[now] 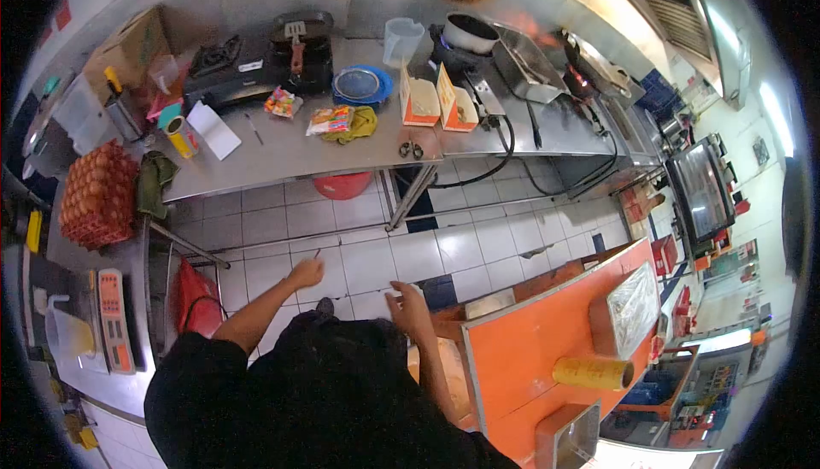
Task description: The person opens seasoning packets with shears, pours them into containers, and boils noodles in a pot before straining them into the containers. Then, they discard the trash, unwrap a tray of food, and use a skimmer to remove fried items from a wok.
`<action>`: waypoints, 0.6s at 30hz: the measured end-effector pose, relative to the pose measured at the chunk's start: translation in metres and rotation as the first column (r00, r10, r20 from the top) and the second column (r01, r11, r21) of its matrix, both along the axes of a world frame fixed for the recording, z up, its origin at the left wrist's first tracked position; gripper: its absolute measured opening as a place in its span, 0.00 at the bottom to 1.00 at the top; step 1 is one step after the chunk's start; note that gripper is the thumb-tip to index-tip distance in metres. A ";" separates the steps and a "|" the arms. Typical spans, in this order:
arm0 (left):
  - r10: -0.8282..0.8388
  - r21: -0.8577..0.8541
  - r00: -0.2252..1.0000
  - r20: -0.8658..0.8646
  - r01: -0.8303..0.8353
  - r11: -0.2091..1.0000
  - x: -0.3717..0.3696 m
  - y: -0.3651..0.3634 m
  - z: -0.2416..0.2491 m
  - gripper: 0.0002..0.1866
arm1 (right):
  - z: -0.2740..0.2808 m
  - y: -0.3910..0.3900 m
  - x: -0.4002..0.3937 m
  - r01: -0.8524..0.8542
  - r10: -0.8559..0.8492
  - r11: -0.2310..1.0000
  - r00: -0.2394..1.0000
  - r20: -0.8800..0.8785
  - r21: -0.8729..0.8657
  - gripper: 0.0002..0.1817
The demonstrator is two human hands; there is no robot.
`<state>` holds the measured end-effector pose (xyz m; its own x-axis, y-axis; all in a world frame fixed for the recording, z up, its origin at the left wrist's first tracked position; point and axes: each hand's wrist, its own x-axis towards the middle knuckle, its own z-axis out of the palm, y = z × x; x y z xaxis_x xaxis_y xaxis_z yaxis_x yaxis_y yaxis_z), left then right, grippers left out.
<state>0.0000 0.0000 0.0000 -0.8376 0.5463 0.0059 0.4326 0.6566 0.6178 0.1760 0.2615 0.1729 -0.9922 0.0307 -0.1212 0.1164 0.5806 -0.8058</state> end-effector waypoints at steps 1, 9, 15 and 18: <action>-0.007 0.005 1.000 0.029 0.006 1.000 0.020 0.005 -0.005 0.11 | 0.015 0.009 0.014 0.124 -0.124 0.992 0.992 -0.031 0.022 0.18; 0.090 0.320 0.992 0.088 -0.113 0.941 -0.197 0.219 0.160 0.05 | 0.037 0.152 -0.229 0.316 -0.306 0.949 0.908 -0.285 -0.013 0.10; 0.376 0.343 0.924 -0.072 -0.331 0.879 -0.250 0.262 0.156 0.06 | 0.075 0.169 -0.495 0.017 0.053 0.993 0.821 -0.568 0.118 0.08; 0.409 0.190 0.912 -0.036 -0.396 0.899 -0.261 0.274 0.165 0.09 | 0.030 0.158 -0.600 -0.114 0.242 0.942 0.884 -0.400 0.316 0.13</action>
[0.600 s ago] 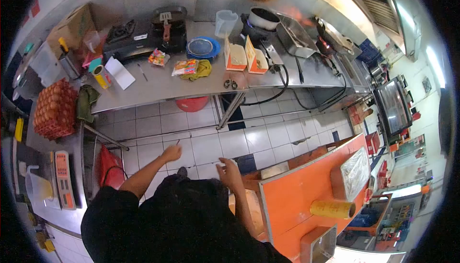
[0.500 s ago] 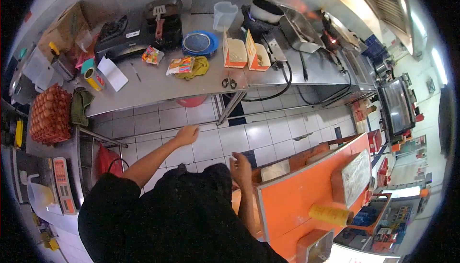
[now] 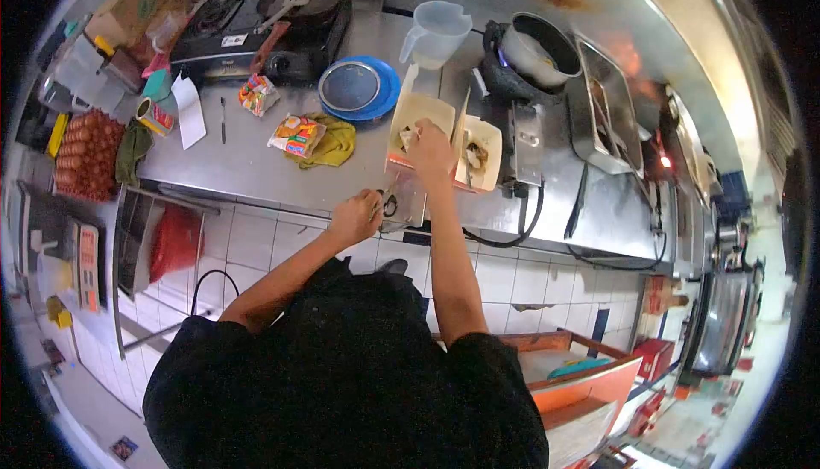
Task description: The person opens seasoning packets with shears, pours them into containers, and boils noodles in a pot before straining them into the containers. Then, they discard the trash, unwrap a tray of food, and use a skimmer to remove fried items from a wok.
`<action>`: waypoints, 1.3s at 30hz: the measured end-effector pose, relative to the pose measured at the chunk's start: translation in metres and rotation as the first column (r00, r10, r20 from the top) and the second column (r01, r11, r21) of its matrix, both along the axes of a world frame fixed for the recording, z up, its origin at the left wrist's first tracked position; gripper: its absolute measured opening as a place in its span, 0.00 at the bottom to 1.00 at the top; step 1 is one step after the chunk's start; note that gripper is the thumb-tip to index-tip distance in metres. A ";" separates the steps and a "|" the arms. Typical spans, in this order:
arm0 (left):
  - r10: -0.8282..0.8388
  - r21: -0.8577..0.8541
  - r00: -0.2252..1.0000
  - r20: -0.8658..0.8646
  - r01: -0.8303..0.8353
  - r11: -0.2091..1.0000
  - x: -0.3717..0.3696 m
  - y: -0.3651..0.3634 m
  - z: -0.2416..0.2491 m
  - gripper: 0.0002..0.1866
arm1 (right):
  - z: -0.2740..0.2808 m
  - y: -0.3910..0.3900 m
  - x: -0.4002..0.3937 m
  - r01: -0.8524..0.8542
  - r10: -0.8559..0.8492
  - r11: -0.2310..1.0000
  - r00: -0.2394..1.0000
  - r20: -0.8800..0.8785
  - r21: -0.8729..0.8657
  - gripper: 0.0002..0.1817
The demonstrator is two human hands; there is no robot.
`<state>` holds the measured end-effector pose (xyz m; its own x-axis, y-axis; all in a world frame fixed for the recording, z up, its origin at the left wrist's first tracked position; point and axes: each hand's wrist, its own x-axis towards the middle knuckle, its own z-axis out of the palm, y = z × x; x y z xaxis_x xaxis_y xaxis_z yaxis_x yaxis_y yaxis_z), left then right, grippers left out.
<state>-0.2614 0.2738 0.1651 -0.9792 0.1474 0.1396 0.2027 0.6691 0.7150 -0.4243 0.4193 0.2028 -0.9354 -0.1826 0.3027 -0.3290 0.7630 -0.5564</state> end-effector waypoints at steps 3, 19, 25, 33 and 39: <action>0.075 -0.223 0.994 -0.085 -0.092 0.970 -0.029 0.012 -0.013 0.15 | -0.019 -0.012 -0.029 -0.007 -0.021 0.970 0.993 0.113 0.244 0.17; -0.002 -0.491 0.946 0.325 0.170 0.855 -0.059 -0.004 -0.007 0.25 | -0.038 -0.022 -0.049 0.039 -0.174 0.904 0.943 0.283 0.426 0.24; 0.073 -0.588 0.973 0.217 0.071 0.806 -0.061 -0.019 -0.018 0.10 | -0.038 -0.009 -0.064 0.003 -0.190 0.923 0.874 0.447 0.386 0.25; 0.074 -0.583 0.943 0.326 0.139 0.800 -0.059 -0.046 -0.003 0.09 | 0.047 -0.020 -0.026 0.193 -0.188 0.981 0.963 0.193 -0.007 0.10; 0.111 -0.389 0.862 0.495 0.105 0.915 -0.043 -0.084 0.005 0.15 | 0.103 -0.072 0.023 -0.123 0.164 0.970 0.967 0.194 -0.209 0.08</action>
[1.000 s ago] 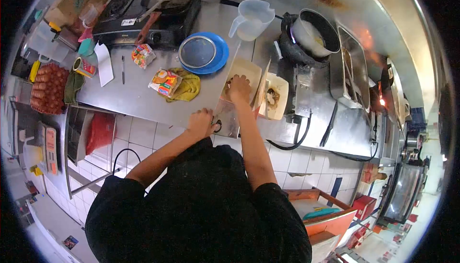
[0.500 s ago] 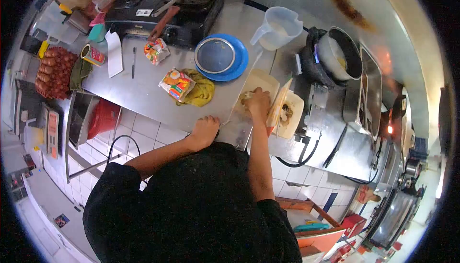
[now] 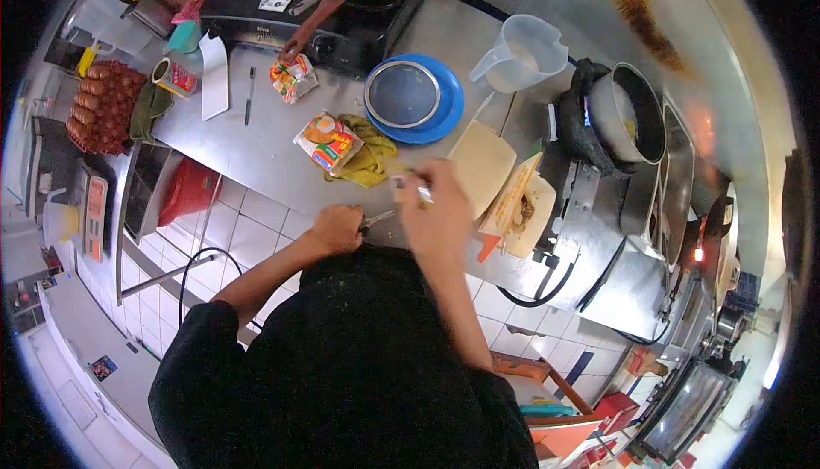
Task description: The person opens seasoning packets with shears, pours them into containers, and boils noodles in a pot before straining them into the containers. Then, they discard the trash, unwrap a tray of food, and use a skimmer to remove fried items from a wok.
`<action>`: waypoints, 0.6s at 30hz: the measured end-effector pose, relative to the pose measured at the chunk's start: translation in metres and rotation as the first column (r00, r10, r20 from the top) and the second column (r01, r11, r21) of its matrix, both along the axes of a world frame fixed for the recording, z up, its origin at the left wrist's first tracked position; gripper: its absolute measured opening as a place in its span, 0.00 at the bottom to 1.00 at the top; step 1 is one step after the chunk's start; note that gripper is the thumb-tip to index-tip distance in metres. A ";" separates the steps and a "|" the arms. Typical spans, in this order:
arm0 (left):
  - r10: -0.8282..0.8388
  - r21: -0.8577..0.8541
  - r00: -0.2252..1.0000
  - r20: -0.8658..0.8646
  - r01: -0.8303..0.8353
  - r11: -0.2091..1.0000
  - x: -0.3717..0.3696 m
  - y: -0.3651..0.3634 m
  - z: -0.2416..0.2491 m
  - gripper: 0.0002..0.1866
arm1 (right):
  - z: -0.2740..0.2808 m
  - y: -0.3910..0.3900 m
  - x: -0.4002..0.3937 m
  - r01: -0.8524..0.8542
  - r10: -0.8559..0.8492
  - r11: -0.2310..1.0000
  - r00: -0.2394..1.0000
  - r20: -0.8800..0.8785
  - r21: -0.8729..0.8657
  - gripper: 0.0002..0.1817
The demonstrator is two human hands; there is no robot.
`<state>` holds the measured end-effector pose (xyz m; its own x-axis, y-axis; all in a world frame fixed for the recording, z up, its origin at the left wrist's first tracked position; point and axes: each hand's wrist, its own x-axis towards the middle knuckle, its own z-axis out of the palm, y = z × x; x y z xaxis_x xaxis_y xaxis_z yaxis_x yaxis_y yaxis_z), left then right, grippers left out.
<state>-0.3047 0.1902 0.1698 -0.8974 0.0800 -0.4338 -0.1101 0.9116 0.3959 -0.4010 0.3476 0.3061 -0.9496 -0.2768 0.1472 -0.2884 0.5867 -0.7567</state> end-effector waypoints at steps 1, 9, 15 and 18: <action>-0.007 0.002 1.000 -0.002 0.007 1.000 0.003 -0.005 0.004 0.15 | -0.019 -0.014 -0.001 -0.103 0.102 0.992 0.995 0.025 0.071 0.08; 0.071 0.101 0.990 0.124 -0.084 0.991 0.017 -0.046 -0.006 0.20 | -0.128 -0.050 -0.005 -0.076 0.170 0.904 0.967 -0.191 0.420 0.07; 0.221 0.489 0.879 0.423 -0.427 0.761 0.007 -0.050 0.013 0.13 | -0.025 -0.006 0.010 -0.129 0.132 0.987 0.991 -0.022 0.091 0.06; 0.238 0.664 0.815 0.528 -0.571 0.484 0.000 -0.049 0.031 0.09 | -0.009 0.030 0.012 0.067 -0.063 0.996 0.995 0.077 -0.059 0.08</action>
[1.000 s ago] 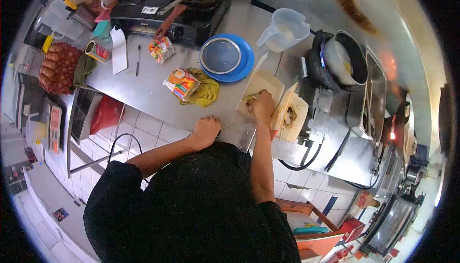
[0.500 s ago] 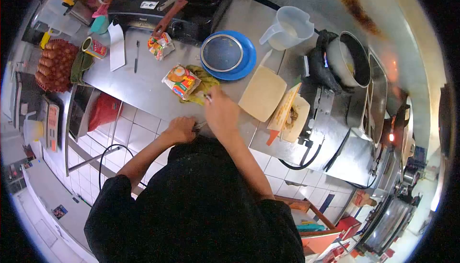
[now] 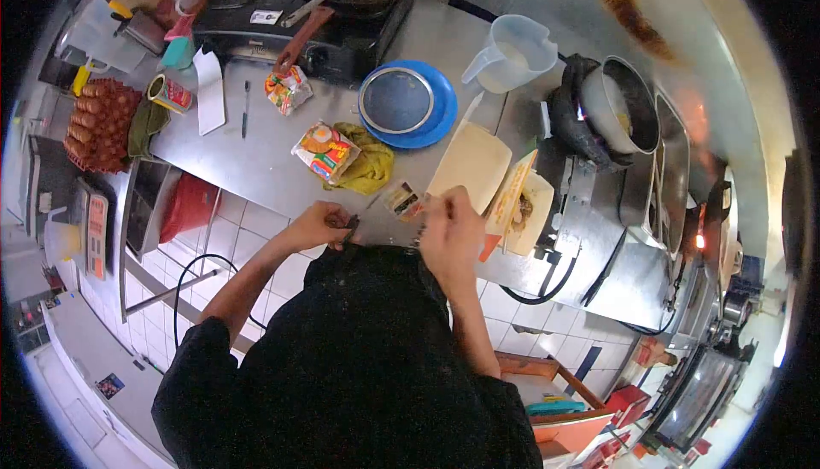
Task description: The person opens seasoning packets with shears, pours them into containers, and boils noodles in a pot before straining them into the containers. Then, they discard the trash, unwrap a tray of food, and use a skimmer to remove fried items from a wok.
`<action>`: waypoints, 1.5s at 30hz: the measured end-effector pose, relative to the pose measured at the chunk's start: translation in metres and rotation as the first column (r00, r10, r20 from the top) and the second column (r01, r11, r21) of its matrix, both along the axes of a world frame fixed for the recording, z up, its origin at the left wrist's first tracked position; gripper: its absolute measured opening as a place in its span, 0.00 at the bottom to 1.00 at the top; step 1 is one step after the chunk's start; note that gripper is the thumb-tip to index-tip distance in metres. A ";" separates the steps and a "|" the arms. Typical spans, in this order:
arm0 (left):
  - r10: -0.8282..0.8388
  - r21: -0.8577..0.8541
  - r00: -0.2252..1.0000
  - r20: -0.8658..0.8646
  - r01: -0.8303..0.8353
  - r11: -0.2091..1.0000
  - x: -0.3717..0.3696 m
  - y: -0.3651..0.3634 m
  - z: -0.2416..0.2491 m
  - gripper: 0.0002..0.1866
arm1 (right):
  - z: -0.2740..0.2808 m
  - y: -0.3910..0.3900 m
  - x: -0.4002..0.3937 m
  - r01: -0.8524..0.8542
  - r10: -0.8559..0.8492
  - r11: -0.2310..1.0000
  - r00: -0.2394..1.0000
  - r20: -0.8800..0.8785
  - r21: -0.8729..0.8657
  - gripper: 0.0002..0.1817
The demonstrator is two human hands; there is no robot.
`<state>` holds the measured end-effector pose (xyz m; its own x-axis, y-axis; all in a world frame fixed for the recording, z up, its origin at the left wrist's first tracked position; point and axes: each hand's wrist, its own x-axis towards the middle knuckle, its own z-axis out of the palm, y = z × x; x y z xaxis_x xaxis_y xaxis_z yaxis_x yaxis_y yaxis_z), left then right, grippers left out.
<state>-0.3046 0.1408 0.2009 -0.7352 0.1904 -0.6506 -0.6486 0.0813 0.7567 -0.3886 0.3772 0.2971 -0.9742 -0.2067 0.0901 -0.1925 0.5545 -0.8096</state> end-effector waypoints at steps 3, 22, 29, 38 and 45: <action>0.186 0.159 0.926 -0.329 -0.139 0.977 -0.014 0.022 0.022 0.11 | -0.017 0.039 -0.014 -0.067 0.089 0.974 0.992 0.094 -0.218 0.06; 0.062 0.294 0.764 -0.642 0.171 0.940 -0.150 0.120 0.086 0.17 | 0.031 0.085 -0.038 -0.105 0.058 0.987 0.939 -0.340 -0.121 0.04; -0.018 0.067 0.696 -0.718 0.096 0.993 -0.163 0.114 0.101 0.17 | 0.031 0.088 -0.046 0.119 -0.101 0.993 0.920 -0.378 0.026 0.03; 0.044 0.320 0.740 -0.672 0.236 0.918 -0.177 0.124 0.100 0.16 | 0.005 0.083 -0.057 0.115 -0.152 0.939 0.984 -0.092 -0.325 0.04; -0.166 0.068 0.693 -0.702 0.297 0.953 -0.180 0.122 0.089 0.16 | -0.007 0.081 -0.061 0.161 -0.138 0.867 0.987 0.083 -0.471 0.05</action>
